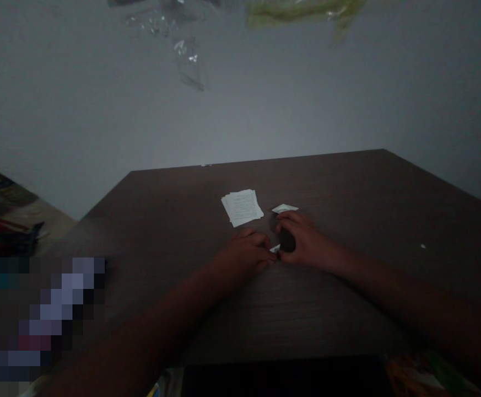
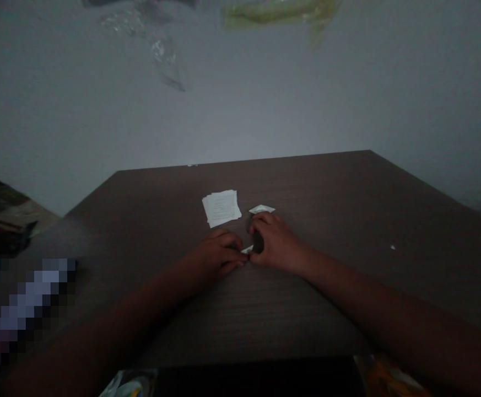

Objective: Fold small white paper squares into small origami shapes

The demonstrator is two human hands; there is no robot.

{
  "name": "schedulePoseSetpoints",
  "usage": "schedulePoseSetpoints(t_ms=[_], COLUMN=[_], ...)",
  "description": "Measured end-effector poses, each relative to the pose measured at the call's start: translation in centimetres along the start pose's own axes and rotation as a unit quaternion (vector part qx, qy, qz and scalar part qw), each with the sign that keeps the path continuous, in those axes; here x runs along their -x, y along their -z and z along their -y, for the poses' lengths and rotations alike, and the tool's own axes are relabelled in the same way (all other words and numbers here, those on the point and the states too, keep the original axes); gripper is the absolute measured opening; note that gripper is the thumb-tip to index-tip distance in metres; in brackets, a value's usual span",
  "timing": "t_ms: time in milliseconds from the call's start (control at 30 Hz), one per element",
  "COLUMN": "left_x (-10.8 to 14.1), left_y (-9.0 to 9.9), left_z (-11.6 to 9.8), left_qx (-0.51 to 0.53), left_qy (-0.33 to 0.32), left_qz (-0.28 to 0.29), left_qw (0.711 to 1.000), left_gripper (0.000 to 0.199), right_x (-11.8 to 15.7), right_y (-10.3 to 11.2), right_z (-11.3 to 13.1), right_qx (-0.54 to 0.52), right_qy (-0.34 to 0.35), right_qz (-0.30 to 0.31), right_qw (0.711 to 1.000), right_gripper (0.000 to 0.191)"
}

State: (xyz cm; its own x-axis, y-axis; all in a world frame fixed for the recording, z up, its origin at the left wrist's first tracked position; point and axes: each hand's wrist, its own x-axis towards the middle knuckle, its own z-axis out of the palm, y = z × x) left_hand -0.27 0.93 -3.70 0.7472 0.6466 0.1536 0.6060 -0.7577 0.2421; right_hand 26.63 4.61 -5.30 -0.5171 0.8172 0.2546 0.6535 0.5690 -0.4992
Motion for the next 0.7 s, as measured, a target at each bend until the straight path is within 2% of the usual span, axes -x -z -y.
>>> schedulePoseSetpoints(t_ms=[233,700], left_x=[-0.2,-0.1], left_y=[0.6,-0.5], left_z=[-0.8,1.0], left_qx=[0.017,0.034], left_qy=[0.010,-0.020], left_qz=[0.004,-0.013], left_qw=[1.000,0.999], left_gripper=[0.020,0.018], right_x=[-0.5,-1.7], right_y=[-0.1,0.4], right_z=[-0.3,-0.2], right_qx=[-0.008,-0.002], right_qy=[-0.034,-0.067], right_qz=[0.000,0.004], right_qw=[0.999,0.998], right_gripper=[0.044,0.039])
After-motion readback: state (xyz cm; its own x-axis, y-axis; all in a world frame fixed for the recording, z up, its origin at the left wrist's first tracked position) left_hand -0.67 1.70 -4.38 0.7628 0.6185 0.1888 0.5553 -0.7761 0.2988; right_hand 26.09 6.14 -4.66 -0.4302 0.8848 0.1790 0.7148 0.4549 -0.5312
